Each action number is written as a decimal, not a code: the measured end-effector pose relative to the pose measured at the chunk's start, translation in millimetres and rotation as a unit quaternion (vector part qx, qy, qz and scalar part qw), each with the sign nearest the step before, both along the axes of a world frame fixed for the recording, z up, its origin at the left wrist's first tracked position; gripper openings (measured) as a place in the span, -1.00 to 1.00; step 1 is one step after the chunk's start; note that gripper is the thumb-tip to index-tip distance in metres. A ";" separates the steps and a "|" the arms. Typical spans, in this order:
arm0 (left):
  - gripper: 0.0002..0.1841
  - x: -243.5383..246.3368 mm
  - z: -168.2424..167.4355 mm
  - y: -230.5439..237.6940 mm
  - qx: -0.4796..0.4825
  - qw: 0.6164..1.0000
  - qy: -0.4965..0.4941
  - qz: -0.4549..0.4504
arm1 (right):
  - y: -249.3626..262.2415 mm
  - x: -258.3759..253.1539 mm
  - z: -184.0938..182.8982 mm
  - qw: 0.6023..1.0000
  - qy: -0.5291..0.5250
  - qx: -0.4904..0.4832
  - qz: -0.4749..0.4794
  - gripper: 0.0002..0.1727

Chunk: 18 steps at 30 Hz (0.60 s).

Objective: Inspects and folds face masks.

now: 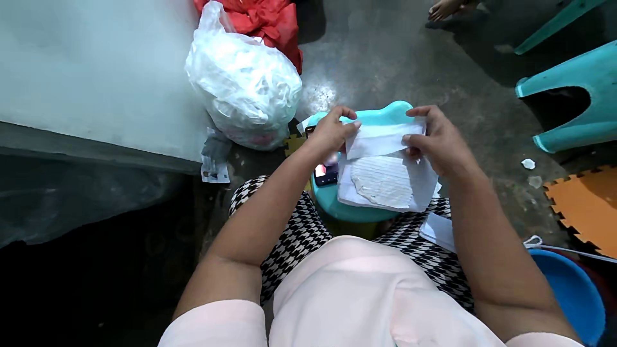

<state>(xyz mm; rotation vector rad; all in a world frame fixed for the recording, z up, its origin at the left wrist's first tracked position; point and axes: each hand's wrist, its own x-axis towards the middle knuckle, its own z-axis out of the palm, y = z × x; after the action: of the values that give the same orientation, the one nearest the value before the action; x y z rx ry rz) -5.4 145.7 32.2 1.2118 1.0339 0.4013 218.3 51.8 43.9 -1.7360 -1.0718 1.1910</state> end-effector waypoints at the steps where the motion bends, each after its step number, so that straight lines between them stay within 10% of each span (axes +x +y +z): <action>1: -0.57 -0.4 -5.5 -1.1 0.001 1.000 0.011 -0.003 | -0.1 -1.2 -1.8 0.999 -0.046 -0.007 0.008 -0.37; 5: -0.32 -4.1 -3.1 -2.4 0.052 0.996 0.017 -0.070 | -0.6 -7.4 4.0 0.974 -0.220 -0.024 0.049 -0.45; 8: -0.62 -5.4 2.4 1.0 0.137 0.978 0.089 -0.134 | -1.0 -11.8 10.8 0.957 -0.280 -0.040 0.057 -0.53; 18: -0.65 -5.4 11.6 16.0 0.109 0.989 0.059 -0.075 | -4.0 4.0 6.9 0.996 -0.089 0.021 -0.023 -0.23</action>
<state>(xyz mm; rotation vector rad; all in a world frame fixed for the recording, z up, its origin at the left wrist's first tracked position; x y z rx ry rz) -10.8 161.6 43.8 1.5151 1.0115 0.3349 222.3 47.8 50.8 -1.8513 -1.1460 0.9938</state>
